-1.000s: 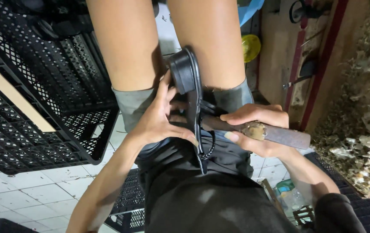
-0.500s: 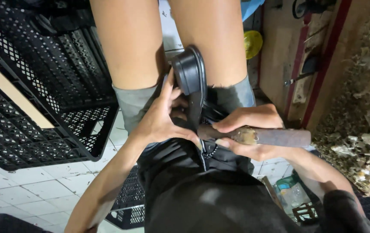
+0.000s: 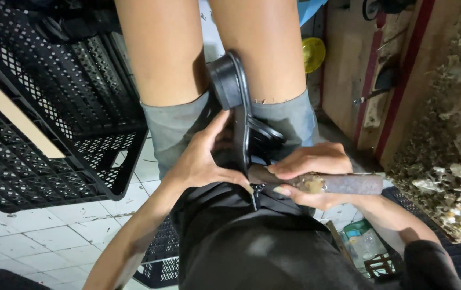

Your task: Assembling a shoe by applying adhesive, aligning the sole with the upper, and using a hammer to bond the components together.

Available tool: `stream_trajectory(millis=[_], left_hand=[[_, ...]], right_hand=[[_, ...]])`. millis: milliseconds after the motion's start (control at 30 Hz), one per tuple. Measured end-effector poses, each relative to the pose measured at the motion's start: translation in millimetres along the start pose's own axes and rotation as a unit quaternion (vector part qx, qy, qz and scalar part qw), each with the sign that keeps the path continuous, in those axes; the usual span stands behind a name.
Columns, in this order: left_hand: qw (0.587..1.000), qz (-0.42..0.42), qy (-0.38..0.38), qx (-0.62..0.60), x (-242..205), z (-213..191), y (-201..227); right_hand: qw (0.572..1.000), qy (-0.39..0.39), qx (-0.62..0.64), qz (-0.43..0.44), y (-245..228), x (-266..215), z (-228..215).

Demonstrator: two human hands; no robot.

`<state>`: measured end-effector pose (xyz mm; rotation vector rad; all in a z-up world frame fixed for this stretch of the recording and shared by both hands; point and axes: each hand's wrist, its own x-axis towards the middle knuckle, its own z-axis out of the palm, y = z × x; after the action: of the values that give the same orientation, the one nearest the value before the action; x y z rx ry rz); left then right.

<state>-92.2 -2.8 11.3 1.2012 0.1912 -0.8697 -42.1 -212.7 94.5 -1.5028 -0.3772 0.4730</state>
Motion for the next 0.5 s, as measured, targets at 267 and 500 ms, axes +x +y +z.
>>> stream_trajectory(millis=[267, 500], left_hand=[[0.999, 0.021, -0.012, 0.034, -5, -3, 5], [0.999, 0.035, -0.016, 0.029, 2, 1, 19]], right_hand=[[0.997, 0.003, -0.006, -0.073, 17, -16, 4], [0.999, -0.008, 0.024, -0.041, 13, -12, 3]])
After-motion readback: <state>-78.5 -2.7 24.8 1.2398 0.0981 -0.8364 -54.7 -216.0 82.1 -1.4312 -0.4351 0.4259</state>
